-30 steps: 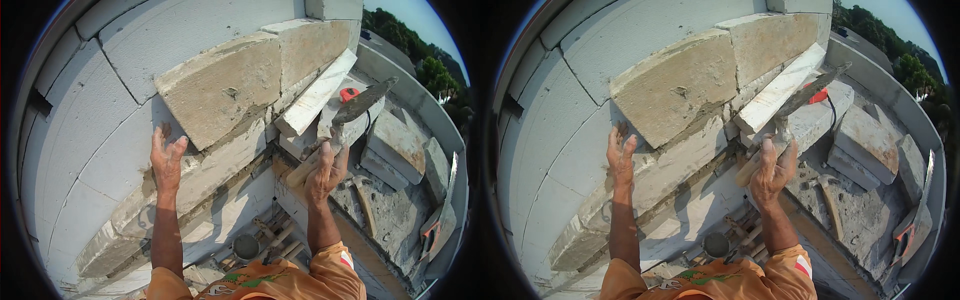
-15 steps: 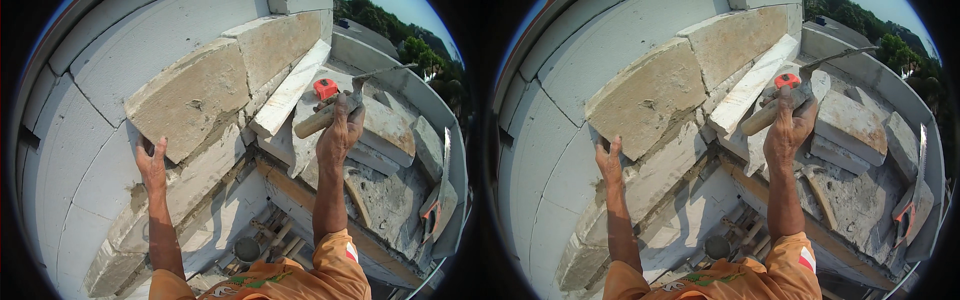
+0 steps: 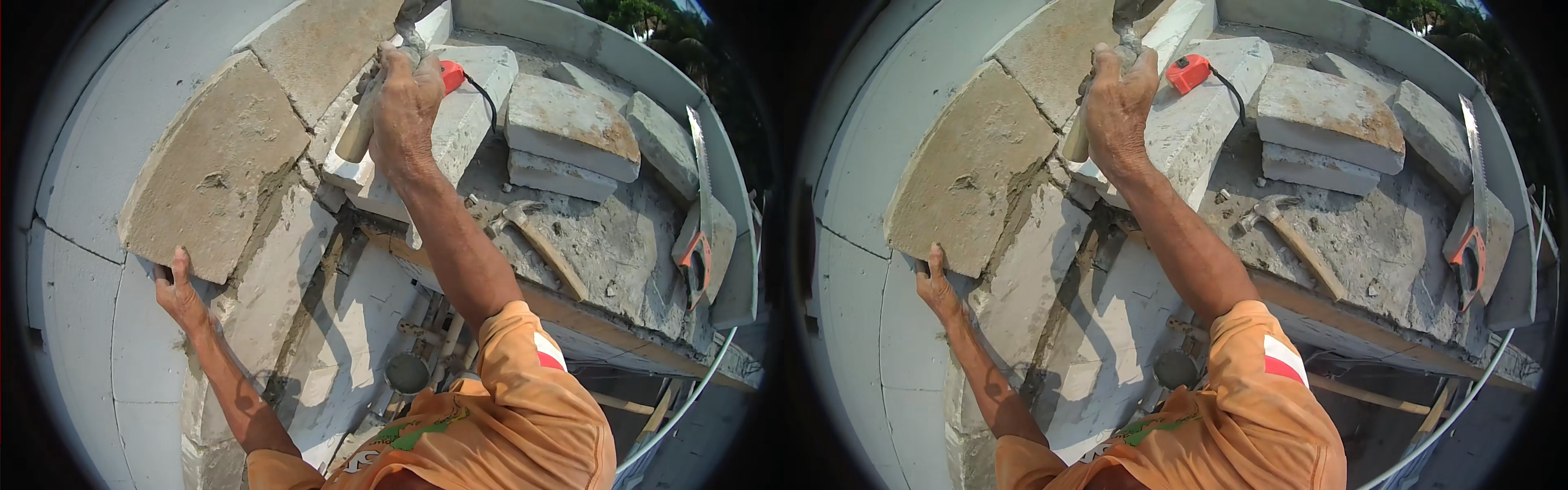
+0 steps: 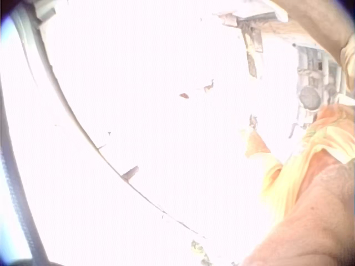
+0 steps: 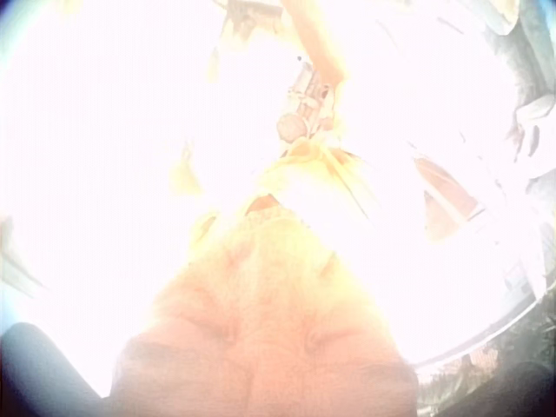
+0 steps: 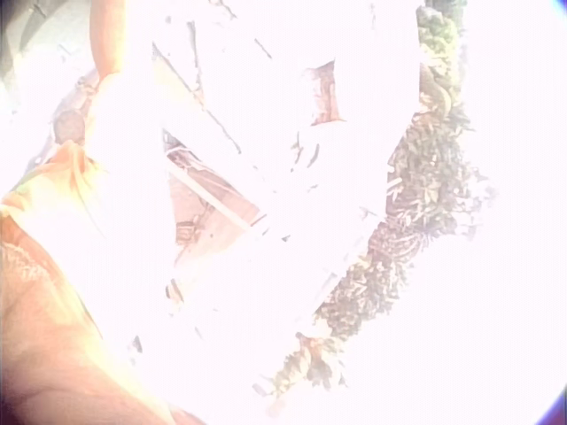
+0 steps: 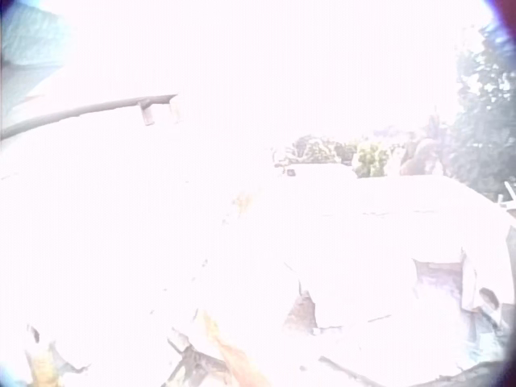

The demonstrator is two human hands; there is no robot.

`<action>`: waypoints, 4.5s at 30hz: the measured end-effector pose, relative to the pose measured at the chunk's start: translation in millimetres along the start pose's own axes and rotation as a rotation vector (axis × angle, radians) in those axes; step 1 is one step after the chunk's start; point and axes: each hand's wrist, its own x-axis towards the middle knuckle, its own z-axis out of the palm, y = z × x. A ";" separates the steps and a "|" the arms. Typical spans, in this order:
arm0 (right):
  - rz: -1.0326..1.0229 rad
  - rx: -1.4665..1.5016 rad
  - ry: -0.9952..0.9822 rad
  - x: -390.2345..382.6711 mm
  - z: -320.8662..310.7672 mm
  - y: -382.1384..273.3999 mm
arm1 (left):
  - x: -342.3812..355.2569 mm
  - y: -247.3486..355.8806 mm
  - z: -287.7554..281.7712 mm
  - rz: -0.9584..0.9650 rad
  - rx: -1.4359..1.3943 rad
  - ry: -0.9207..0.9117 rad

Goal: The person applies mortar to a wall edge with a trowel and then places a stone block onto the mortar, using a hammer to tap it into place.

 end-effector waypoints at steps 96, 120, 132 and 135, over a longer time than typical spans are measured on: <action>-0.314 -0.047 0.008 33.7 41.0 66.6 | 7.6 17.0 14.6 0.051 0.091 -0.015; 0.131 -0.541 -0.393 -104.0 -82.9 23.7 | 8.2 15.4 15.7 0.104 0.086 0.065; 0.437 -0.992 -0.761 -210.0 -217.0 84.3 | 6.4 -1.6 15.8 0.087 0.058 0.055; 0.420 -1.005 -0.772 -238.0 -246.2 103.3 | 7.6 -7.1 -3.7 0.056 0.144 0.038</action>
